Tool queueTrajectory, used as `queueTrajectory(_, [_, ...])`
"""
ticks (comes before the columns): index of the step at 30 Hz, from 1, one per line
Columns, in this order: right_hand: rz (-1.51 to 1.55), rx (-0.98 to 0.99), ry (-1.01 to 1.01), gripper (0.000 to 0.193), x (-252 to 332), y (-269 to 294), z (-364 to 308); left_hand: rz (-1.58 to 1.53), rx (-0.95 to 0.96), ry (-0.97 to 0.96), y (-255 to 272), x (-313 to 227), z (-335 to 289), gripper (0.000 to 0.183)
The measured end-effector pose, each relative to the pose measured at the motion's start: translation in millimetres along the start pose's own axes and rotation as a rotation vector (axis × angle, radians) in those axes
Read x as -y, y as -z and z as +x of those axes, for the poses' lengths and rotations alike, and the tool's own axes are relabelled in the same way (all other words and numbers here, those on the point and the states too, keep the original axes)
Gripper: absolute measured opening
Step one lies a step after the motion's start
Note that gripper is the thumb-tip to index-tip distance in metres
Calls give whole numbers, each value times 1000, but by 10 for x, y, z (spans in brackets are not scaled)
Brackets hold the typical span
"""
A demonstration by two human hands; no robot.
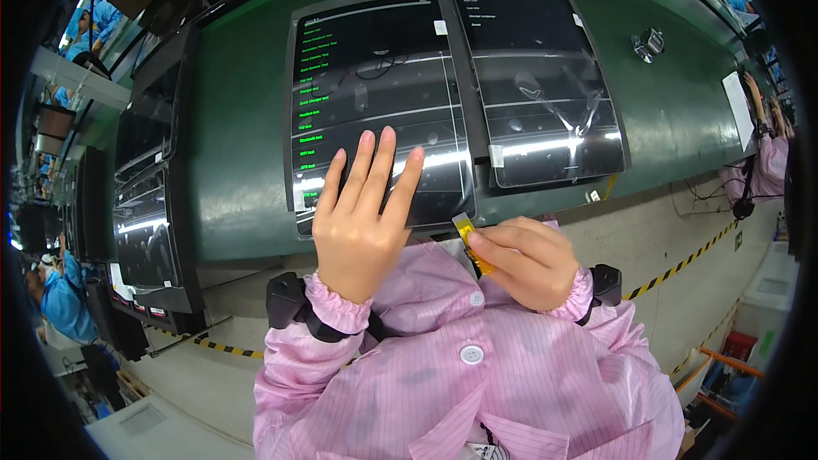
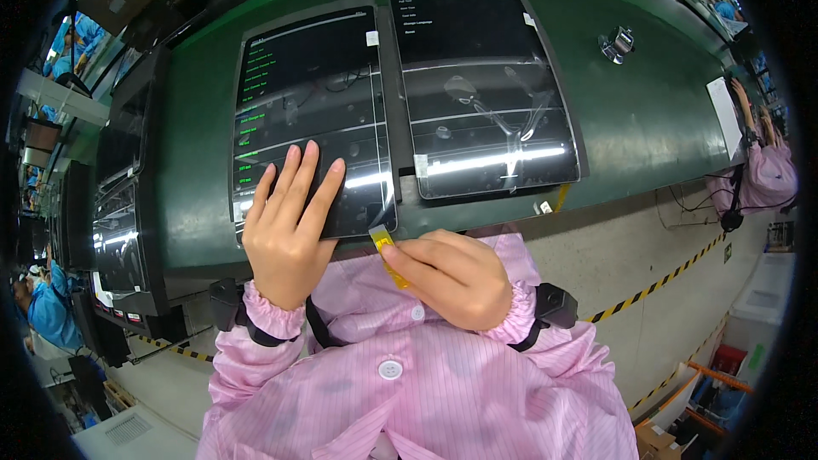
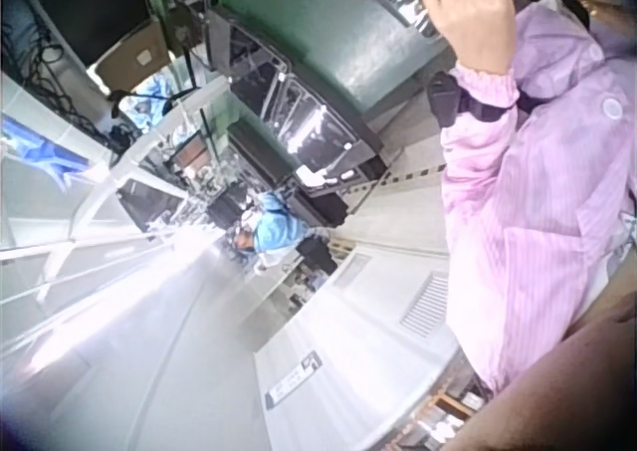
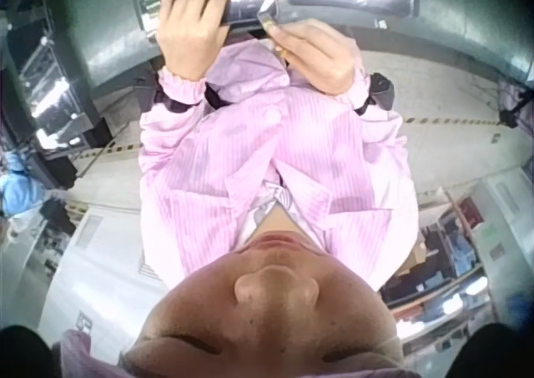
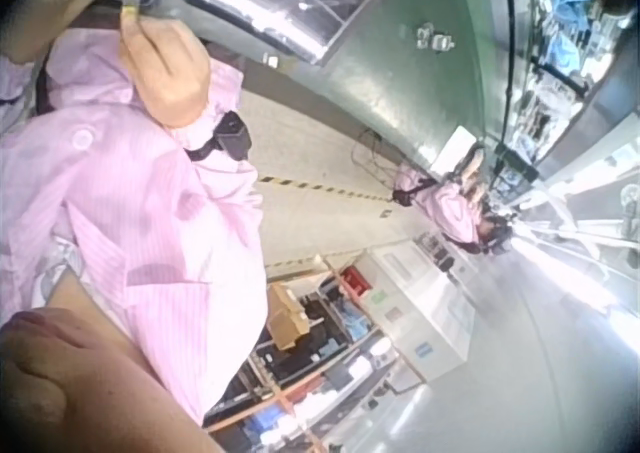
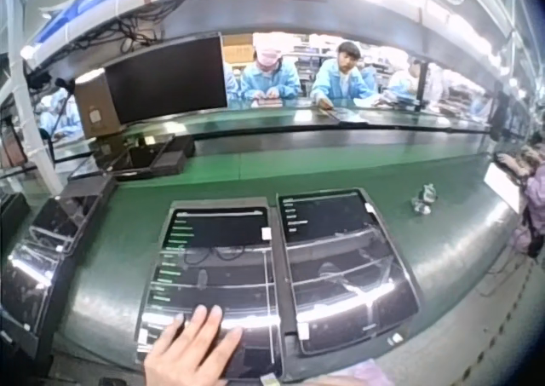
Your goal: The worker is testing the screens and hardware functionality of multiple tablet devices by swiping, tapping icons, and observing the display outputs on an industrial assembly line.
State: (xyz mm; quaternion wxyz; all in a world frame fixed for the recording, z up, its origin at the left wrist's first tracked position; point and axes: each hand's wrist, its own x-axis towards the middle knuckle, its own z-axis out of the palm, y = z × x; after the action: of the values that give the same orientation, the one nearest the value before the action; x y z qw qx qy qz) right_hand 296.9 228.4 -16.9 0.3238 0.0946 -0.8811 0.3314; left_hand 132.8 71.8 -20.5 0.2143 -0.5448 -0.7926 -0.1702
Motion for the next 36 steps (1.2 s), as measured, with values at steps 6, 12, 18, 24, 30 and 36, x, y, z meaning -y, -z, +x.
queueTrajectory(6, [-222,24,170,43,40,-106,-65,-201,142,57,227,-4,71,69])
queueTrajectory(12, [-258,26,165,43,76,-125,-63,-209,165,10,209,12,30,67])
queueTrajectory(18, [-245,30,122,46,91,-134,-66,-286,200,41,305,-1,74,63])
queueTrajectory(24, [-219,60,107,46,71,-140,-107,-261,161,51,231,-4,52,59])
queueTrajectory(30, [-19,-100,-228,26,140,-33,-82,-256,163,46,230,1,52,63])
queueTrajectory(36, [441,-238,-698,17,140,-28,-108,-243,124,70,188,-25,35,66])
